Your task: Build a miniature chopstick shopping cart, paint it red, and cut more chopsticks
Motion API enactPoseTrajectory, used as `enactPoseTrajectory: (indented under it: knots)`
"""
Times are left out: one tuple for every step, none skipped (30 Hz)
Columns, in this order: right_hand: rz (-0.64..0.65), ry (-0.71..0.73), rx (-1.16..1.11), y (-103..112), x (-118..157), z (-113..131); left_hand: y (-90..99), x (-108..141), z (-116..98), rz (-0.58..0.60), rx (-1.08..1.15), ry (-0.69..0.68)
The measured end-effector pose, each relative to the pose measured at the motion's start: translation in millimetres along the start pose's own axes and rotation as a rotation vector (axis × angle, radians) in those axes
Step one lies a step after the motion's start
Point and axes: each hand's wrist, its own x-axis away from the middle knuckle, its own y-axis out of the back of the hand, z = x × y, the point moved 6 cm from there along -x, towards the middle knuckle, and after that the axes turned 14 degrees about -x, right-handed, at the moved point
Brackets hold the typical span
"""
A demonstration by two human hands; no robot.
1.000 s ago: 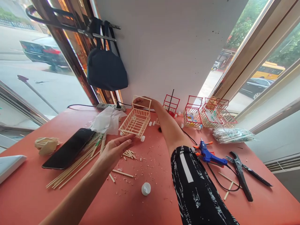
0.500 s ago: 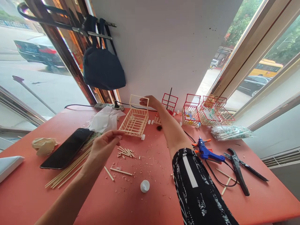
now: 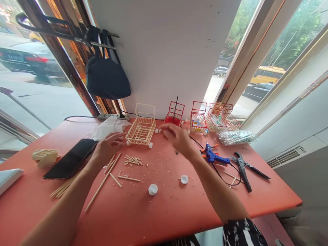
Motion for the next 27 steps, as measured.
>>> enactPoseTrajectory:
  knots:
    - [0.021, -0.005, -0.005, -5.7, 28.1, 2.8, -0.5, -1.2, -1.6, 0.006, -0.003, -0.032]
    - [0.024, -0.018, -0.021, -9.6, 52.8, 2.7, -0.6, -2.3, -3.3, 0.013, -0.015, -0.058]
    - [0.011, -0.048, -0.022, -11.5, 73.4, -0.6, -0.6, -3.4, -5.4, 0.02, -0.036, -0.084]
    - [-0.002, -0.079, -0.019, -12.1, 89.5, -5.6, -0.5, -4.5, -7.8, 0.025, -0.06, -0.111]
    - [-0.022, -0.099, -0.029, -11.3, 101.1, -11.4, -0.5, -5.6, -10.6, 0.031, -0.08, -0.142]
    - [-0.042, -0.118, -0.05, -9.4, 108.8, -18.0, -0.7, -6.7, -13.6, 0.038, -0.093, -0.175]
    - [-0.062, -0.133, -0.077, -7.0, 113.1, -24.7, -1.1, -7.9, -16.5, 0.044, -0.098, -0.208]
    - [-0.08, -0.138, -0.11, -4.2, 115.0, -30.8, -1.4, -9.2, -19.0, 0.046, -0.1, -0.236]
    - [-0.1, -0.139, -0.144, -1.1, 115.2, -36.4, -1.7, -10.6, -20.9, 0.046, -0.102, -0.257]
    - [-0.117, -0.14, -0.173, 1.8, 114.6, -41.3, -2.3, -12.1, -22.5, 0.049, -0.106, -0.275]
    - [-0.131, -0.139, -0.195, 4.3, 113.9, -45.1, -3.2, -13.4, -23.8, 0.054, -0.114, -0.289]
    - [-0.143, -0.139, -0.208, 6.3, 113.5, -48.1, -4.4, -14.6, -24.9, 0.061, -0.123, -0.3]
    - [-0.145, -0.144, -0.21, 7.4, 113.6, -50.4, -5.8, -15.5, -25.9, 0.07, -0.131, -0.312]
    - [-0.141, -0.153, -0.203, 7.7, 114.4, -52.1, -7.4, -16.0, -26.9, 0.081, -0.135, -0.323]
    - [-0.134, -0.162, -0.193, 7.5, 115.7, -53.1, -8.9, -16.3, -27.8, 0.087, -0.136, -0.333]
    - [-0.125, -0.171, -0.184, 6.9, 117.2, -53.7, -10.1, -16.5, -28.3, 0.085, -0.133, -0.34]
    - [-0.113, -0.182, -0.175, 5.9, 118.8, -54.1, -10.9, -16.6, -28.6, 0.074, -0.128, -0.344]
    - [-0.102, -0.193, -0.167, 5.0, 120.3, -54.4, -11.4, -16.7, -28.3, 0.056, -0.123, -0.344]
    - [-0.094, -0.204, -0.161, 4.2, 121.5, -54.7, -11.7, -17.1, -27.4, 0.032, -0.118, -0.337]
    - [-0.086, -0.213, -0.155, 3.6, 122.3, -55.0, -12.1, -17.6, -26.0, 0.007, -0.112, -0.325]
    - [-0.08, -0.222, -0.148, 3.1, 122.8, -55.4, -12.7, -18.3, -24.3, -0.018, -0.107, -0.311]
    - [-0.076, -0.23, -0.141, 2.9, 123.0, -55.9, -13.4, -19.2, -22.6, -0.041, -0.102, -0.299]
    - [-0.073, -0.235, -0.134, 2.7, 123.1, -56.3, -14.5, -20.4, -21.1, -0.061, -0.1, -0.289]
    - [-0.07, -0.238, -0.127, 2.5, 123.1, -56.5, -16.0, -21.7, -19.7, -0.077, -0.1, -0.281]
    - [-0.061, -0.24, -0.12, 1.8, 123.2, -56.9, -17.9, -23.4, -18.5, -0.087, -0.103, -0.275]
    - [-0.049, -0.244, -0.116, 0.9, 123.4, -57.2, -20.2, -25.3, -17.4, -0.093, -0.108, -0.27]
    - [-0.034, -0.25, -0.115, -0.4, 123.7, -57.6, -22.4, -27.6, -16.5, -0.099, -0.112, -0.267]
